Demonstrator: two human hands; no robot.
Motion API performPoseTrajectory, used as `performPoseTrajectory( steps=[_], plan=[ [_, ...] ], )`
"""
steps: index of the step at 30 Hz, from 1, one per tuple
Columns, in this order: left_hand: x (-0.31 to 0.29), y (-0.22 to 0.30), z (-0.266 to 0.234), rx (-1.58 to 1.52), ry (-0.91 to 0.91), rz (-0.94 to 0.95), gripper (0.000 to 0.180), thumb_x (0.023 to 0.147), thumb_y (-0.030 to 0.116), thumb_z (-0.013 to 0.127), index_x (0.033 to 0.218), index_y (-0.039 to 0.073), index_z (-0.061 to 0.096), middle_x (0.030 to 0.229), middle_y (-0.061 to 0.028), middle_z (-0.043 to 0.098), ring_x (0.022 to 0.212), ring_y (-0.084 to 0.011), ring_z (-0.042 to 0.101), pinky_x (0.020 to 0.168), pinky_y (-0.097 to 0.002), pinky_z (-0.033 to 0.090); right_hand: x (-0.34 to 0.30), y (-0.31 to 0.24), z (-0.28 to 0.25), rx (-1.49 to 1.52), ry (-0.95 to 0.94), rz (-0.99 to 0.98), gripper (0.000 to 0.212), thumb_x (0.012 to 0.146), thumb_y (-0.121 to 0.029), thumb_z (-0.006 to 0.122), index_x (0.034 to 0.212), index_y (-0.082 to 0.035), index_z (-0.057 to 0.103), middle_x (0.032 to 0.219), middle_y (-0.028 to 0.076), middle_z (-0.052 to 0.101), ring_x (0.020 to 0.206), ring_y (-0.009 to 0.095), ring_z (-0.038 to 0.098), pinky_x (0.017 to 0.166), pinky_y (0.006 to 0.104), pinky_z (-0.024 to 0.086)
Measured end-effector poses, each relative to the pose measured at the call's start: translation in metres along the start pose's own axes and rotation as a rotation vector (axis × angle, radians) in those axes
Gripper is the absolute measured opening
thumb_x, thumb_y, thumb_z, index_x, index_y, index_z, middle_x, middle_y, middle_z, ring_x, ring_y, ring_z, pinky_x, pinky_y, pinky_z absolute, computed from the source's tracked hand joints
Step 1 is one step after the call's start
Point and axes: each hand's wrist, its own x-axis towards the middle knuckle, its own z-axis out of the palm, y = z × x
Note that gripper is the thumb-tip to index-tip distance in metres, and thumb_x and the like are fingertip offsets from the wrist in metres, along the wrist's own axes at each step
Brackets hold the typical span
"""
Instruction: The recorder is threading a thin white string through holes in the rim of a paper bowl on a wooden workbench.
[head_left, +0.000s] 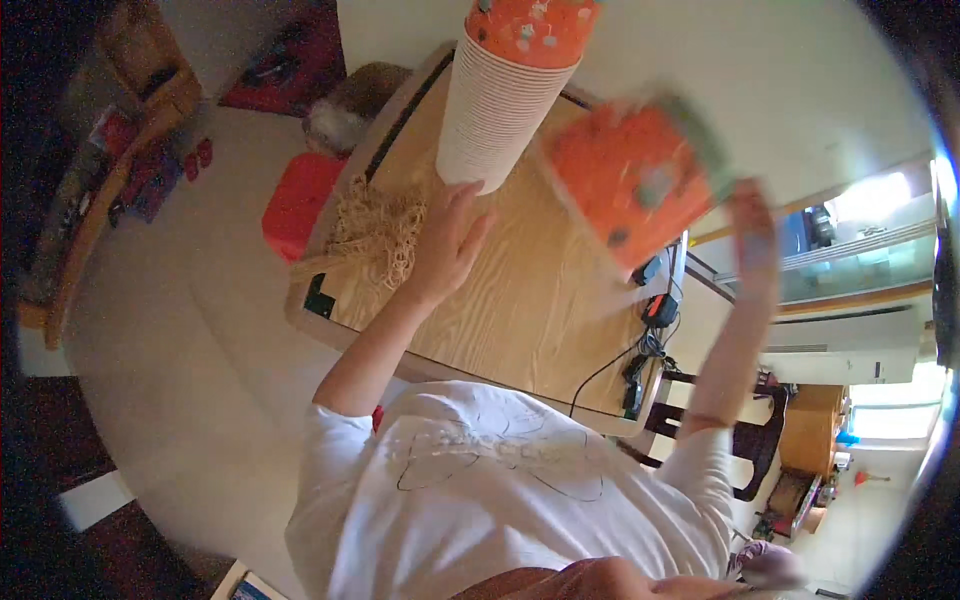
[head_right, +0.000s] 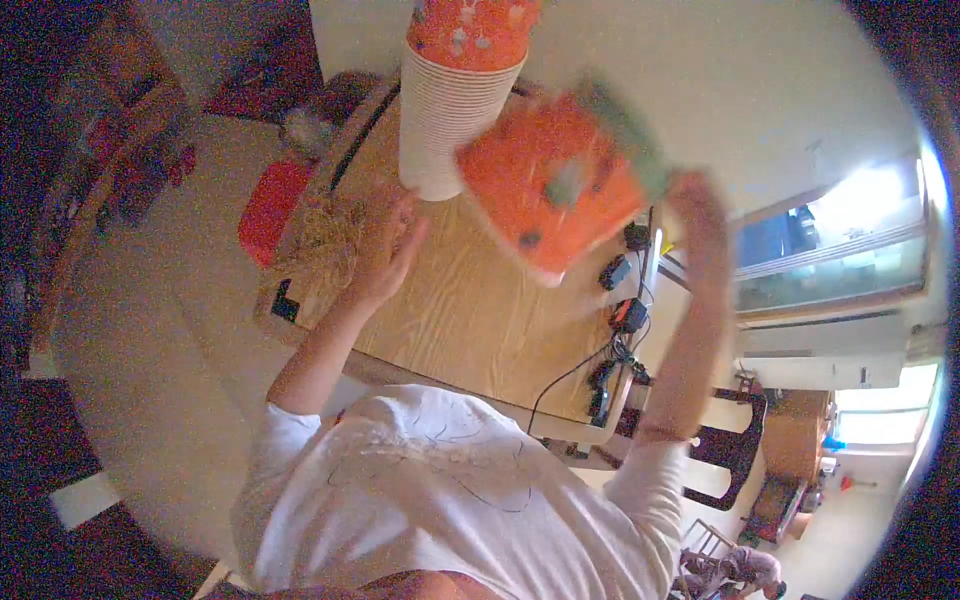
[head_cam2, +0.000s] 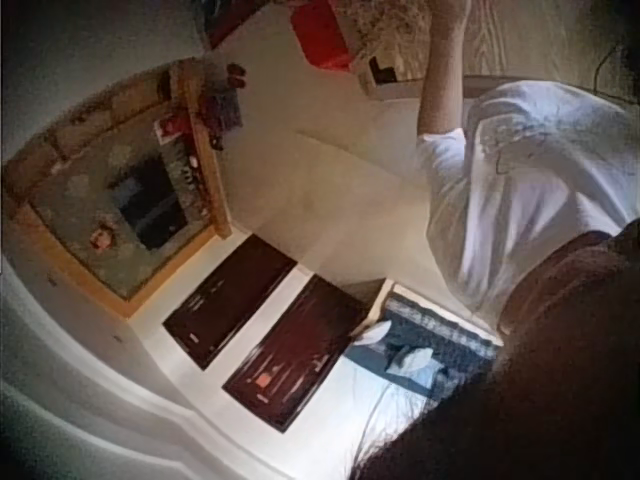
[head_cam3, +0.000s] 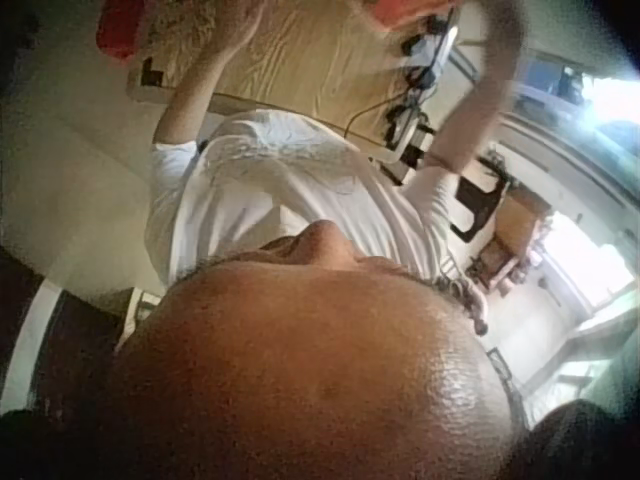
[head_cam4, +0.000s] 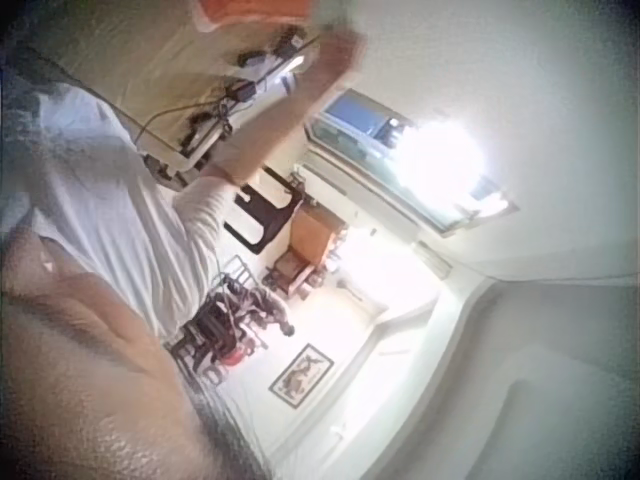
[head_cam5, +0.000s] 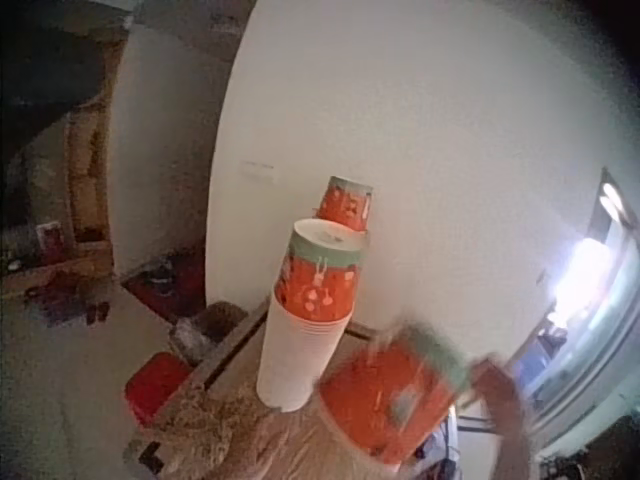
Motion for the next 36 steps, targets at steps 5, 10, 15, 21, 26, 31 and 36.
performPoseTrajectory(
  steps=[5,10,15,21,26,31,36],
  plan=[
    [-0.080,-0.006,0.007,-0.415,-0.394,-0.540,0.041,0.081,0.011,0.055,0.119,0.004,0.044,0.113,-0.0152,0.046,0.087,-0.0235,0.055,0.075,-0.0324,0.044,-0.130,0.131,0.120,0.927,-0.474,0.724,0.015,0.082,-0.015,0.056,0.093,-0.005,0.055,0.082,0.003,0.058,0.072,0.013,0.058,0.063,0.0278,0.050],
    [-0.120,0.009,0.016,-0.320,-0.480,-0.709,0.026,0.079,0.010,0.052,0.103,0.002,0.057,0.093,-0.0148,0.060,0.074,-0.0253,0.061,0.068,-0.0341,0.047,-0.204,0.157,0.193,1.003,-0.578,1.052,0.028,0.083,-0.014,0.055,0.107,0.001,0.055,0.095,0.008,0.061,0.083,0.018,0.060,0.071,0.0295,0.050],
    [-0.133,-0.006,0.032,-0.074,-0.497,-0.769,0.024,0.079,0.015,0.052,0.098,0.001,0.059,0.087,-0.0172,0.061,0.079,-0.0282,0.061,0.070,-0.0358,0.047,-0.217,0.213,0.232,0.400,-0.516,0.776,0.027,0.078,-0.016,0.060,0.102,-0.002,0.058,0.095,0.010,0.062,0.080,0.018,0.060,0.067,0.0311,0.049],
    [-0.153,-0.029,0.050,-0.340,-0.273,-0.929,0.025,0.084,0.025,0.053,0.092,0.001,0.060,0.077,-0.0144,0.061,0.072,-0.0261,0.060,0.065,-0.0345,0.047,-0.192,0.222,0.231,-0.678,-0.204,-0.079,0.040,0.076,-0.022,0.059,0.113,-0.010,0.050,0.116,0.013,0.050,0.107,0.026,0.048,0.090,0.0404,0.036],
    [-0.203,-0.079,0.058,0.002,-0.143,-0.700,0.025,0.086,0.021,0.048,0.102,0.004,0.055,0.099,-0.0149,0.057,0.091,-0.0293,0.055,0.078,-0.0398,0.044,-0.199,0.229,0.237,-0.762,-0.295,-0.003,0.048,0.083,-0.028,0.042,0.129,-0.016,0.037,0.135,0.010,0.033,0.127,0.027,0.026,0.104,0.0465,0.014],
    [-0.237,-0.097,0.059,0.376,-0.291,-0.435,0.043,0.081,0.014,0.052,0.122,0.006,0.041,0.125,-0.0192,0.039,0.113,-0.0402,0.038,0.095,-0.0484,0.034,-0.197,0.224,0.247,-0.804,-0.345,0.072,0.048,0.081,-0.022,0.041,0.128,-0.016,0.039,0.136,0.009,0.031,0.128,0.025,0.024,0.105,0.0454,0.013],
    [-0.231,-0.094,0.061,0.359,-0.240,-0.512,0.046,0.076,0.014,0.056,0.119,0.005,0.044,0.123,-0.0182,0.040,0.113,-0.0379,0.038,0.097,-0.0477,0.032,-0.192,0.217,0.248,-0.766,-0.347,0.055,0.048,0.081,-0.023,0.042,0.128,-0.016,0.040,0.136,0.011,0.031,0.127,0.026,0.025,0.105,0.0449,0.013]
  ],
)
